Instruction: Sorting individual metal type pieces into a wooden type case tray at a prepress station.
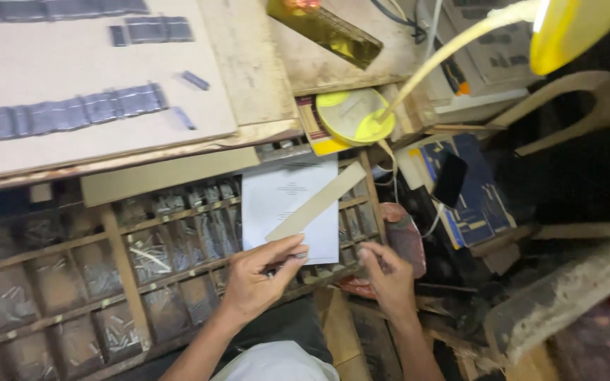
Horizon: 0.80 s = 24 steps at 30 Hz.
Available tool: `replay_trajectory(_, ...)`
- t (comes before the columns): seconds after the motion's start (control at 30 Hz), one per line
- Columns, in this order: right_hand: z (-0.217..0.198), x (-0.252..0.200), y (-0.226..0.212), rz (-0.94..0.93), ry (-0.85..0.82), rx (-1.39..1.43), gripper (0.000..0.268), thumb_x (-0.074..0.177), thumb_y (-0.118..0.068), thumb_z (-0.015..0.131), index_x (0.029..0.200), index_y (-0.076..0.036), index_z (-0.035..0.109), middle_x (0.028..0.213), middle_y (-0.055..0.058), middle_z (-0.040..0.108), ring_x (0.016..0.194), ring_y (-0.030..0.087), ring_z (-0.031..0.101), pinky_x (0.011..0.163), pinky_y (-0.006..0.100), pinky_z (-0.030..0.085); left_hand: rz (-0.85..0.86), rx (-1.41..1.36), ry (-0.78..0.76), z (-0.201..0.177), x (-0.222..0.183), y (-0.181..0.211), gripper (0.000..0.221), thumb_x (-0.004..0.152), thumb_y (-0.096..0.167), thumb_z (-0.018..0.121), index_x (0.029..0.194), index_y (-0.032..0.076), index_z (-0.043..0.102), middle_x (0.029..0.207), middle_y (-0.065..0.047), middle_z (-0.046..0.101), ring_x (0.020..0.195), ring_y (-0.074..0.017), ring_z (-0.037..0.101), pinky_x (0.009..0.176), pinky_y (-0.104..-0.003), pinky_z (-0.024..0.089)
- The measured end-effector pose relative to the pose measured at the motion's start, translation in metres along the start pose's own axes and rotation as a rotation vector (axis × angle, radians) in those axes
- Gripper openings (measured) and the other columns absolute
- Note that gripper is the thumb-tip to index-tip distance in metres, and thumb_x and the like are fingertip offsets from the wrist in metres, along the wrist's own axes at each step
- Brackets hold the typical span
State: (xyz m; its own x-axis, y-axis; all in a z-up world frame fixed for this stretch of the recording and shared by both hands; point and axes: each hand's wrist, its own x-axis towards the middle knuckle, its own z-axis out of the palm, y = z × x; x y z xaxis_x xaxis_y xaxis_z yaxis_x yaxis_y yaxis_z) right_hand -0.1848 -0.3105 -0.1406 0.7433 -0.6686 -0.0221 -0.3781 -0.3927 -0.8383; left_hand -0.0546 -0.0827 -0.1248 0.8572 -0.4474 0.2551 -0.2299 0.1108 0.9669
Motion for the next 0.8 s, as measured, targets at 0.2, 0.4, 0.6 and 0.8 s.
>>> replay_trajectory(0.2,0.017,-0.022,-0.085,-0.415,-0.225,0.122,0.020,0.092,-0.011,0.072,0.109,-0.002,0.076,0.102,0.010,0.074,0.087,0.015,0.072,0.075,0.024,0.060,0.014,-0.050,-0.070,-0.002,0.001,0.014,0.034,0.088,0.006,0.076,0.122,0.004,0.073,0.107,-0.012,0.081,0.096,-0.0180,0.081,0.091,-0.030,0.069)
replay_trajectory(0.4,0.028,-0.018,-0.120,-0.570,-0.334,0.108,0.023,0.092,-0.013,0.073,0.113,-0.004,0.075,0.099,0.008,0.076,0.083,0.013,0.068,0.070,0.021,0.055,0.053,-0.013,-0.067,-0.005,-0.003,0.012,0.036,0.087,0.005,0.078,0.123,0.005,0.072,0.110,-0.011,0.080,0.102,-0.0166,0.080,0.095,-0.027,0.065)
replay_trajectory(0.6,0.031,-0.017,-0.113,-0.486,-0.333,0.171,0.015,0.091,-0.011,0.074,0.105,-0.004,0.075,0.096,0.007,0.074,0.080,0.011,0.067,0.069,0.021,0.055,0.046,-0.016,-0.085,-0.006,-0.004,0.010,0.040,0.088,0.006,0.077,0.128,0.005,0.070,0.112,-0.013,0.080,0.100,-0.0174,0.080,0.093,-0.029,0.067)
replay_trajectory(0.8,0.033,-0.015,-0.101,-0.442,-0.364,0.222,0.012,0.093,-0.011,0.072,0.104,-0.005,0.072,0.095,0.005,0.068,0.078,0.009,0.063,0.067,0.020,0.052,0.061,-0.007,-0.096,-0.005,-0.004,0.009,0.040,0.089,0.006,0.077,0.128,0.005,0.069,0.113,-0.012,0.079,0.100,-0.0182,0.080,0.093,-0.030,0.067)
